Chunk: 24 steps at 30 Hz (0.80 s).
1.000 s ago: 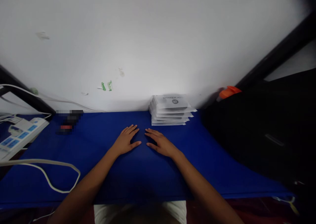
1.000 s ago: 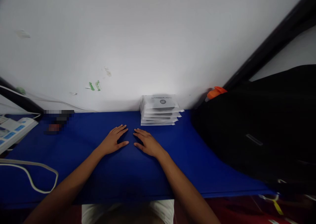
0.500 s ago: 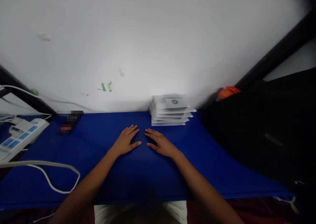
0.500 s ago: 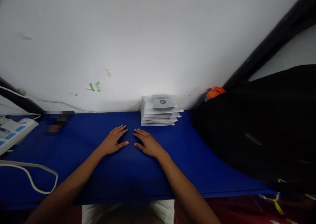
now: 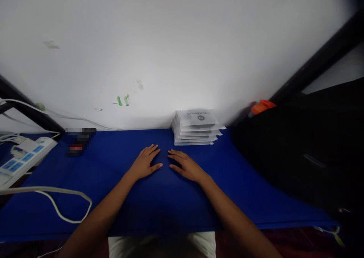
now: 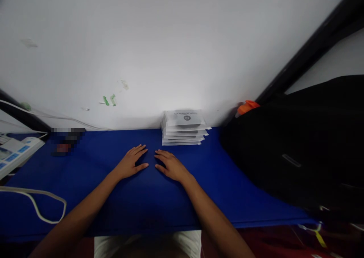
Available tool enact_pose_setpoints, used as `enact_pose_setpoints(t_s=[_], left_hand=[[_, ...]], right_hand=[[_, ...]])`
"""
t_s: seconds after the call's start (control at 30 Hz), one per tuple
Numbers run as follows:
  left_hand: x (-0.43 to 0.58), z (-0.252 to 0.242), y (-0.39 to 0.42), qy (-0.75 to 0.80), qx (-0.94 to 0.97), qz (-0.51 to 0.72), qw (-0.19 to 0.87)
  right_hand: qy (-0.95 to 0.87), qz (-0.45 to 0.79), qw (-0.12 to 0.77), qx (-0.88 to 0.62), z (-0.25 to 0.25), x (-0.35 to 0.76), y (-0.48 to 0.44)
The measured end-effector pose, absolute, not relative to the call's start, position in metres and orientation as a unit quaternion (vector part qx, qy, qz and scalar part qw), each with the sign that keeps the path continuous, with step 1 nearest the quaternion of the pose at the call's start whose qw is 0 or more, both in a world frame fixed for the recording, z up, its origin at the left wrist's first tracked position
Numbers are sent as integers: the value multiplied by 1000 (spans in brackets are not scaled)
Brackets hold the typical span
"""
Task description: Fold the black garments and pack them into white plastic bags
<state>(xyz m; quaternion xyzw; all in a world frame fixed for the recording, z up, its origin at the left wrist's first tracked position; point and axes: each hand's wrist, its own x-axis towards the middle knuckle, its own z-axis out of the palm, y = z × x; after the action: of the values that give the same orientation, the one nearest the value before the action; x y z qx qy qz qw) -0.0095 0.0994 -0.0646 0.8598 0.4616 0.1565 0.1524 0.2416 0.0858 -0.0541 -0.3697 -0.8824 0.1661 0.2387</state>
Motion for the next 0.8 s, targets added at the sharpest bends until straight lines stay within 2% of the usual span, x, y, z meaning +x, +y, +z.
enact_pose_setpoints(t_s=[0.13,0.23,0.3,0.43,0.5,0.8], left_hand=[[-9,-62,99,462,859,150,163],[-8,-59,99,462,858,146,170],[-8,-58,98,464,857,143,171],[-9,-59,99,467,857,139,170],[-9,-59,99,466,857,139,169],[-9,-63,100,458,856,159,179]], right_hand=[[-858,11,376,-350,-27,258,84],[-772,-148,459,-414,0,283,95],[-742,-198,425,-480,13,301,107],[-771,-192,253,-552,20,322,133],[-780,-194,211,-557,18,324,141],[-764,-237,238,-551,4,324,164]])
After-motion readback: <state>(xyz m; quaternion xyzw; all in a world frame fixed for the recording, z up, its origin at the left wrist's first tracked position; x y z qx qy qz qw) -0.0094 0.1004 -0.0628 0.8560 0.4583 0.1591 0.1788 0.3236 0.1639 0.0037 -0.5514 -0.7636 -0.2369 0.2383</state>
